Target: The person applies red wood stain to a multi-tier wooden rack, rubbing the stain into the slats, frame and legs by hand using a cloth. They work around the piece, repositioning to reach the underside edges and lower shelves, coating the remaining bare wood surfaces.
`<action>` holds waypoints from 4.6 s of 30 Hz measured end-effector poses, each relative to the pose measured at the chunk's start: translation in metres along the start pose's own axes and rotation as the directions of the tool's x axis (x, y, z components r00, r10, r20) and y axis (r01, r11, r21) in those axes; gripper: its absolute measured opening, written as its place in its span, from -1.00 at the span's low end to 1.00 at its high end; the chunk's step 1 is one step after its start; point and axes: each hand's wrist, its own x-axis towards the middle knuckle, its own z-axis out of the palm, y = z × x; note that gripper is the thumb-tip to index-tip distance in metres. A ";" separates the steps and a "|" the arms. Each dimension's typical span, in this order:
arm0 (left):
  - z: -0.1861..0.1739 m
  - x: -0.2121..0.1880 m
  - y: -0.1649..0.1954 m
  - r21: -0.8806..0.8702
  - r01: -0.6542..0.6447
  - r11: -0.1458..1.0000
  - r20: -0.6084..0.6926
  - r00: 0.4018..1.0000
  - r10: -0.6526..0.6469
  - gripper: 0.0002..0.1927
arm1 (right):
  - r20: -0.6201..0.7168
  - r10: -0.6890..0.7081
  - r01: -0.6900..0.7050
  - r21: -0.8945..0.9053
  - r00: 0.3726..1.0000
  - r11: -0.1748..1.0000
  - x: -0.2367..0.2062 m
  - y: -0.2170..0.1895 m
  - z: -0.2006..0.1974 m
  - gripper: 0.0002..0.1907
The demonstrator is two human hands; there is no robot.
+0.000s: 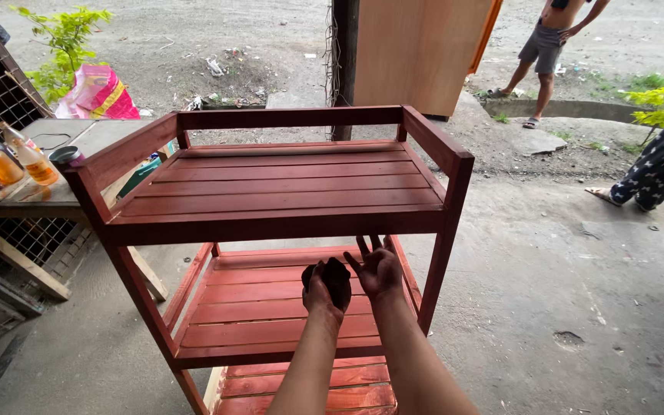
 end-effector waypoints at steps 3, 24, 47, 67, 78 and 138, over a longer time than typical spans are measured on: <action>-0.020 -0.013 -0.002 -0.023 0.033 0.999 -0.003 0.999 -0.033 -0.82 | -0.065 0.006 -0.007 -0.021 0.998 1.000 -0.033 0.001 0.001 0.04; -0.143 -0.066 -0.059 -0.060 -0.064 0.996 0.199 0.977 0.074 -0.85 | -0.096 -0.054 0.058 0.034 0.994 0.998 -0.170 0.024 -0.079 -0.02; -0.256 -0.176 -0.198 0.186 -0.274 0.943 0.349 0.916 0.197 -0.73 | -0.169 0.266 -0.312 -0.374 0.949 0.873 -0.309 -0.079 -0.137 -0.21; -0.108 -0.308 -0.444 0.429 -0.031 0.903 0.027 0.999 0.021 -0.28 | -0.289 0.183 -0.263 -0.269 0.940 0.927 -0.393 -0.312 -0.286 -0.49; -0.036 -0.146 -0.499 0.612 -0.079 0.787 -0.020 0.993 0.115 -0.45 | -0.258 0.170 -0.241 -0.275 0.951 0.931 -0.208 -0.330 -0.340 -0.68; -0.529 0.499 -0.517 0.838 -0.531 0.128 0.050 0.309 0.950 -0.62 | 0.769 0.620 0.975 -0.221 0.157 0.027 0.283 0.206 -0.794 -0.82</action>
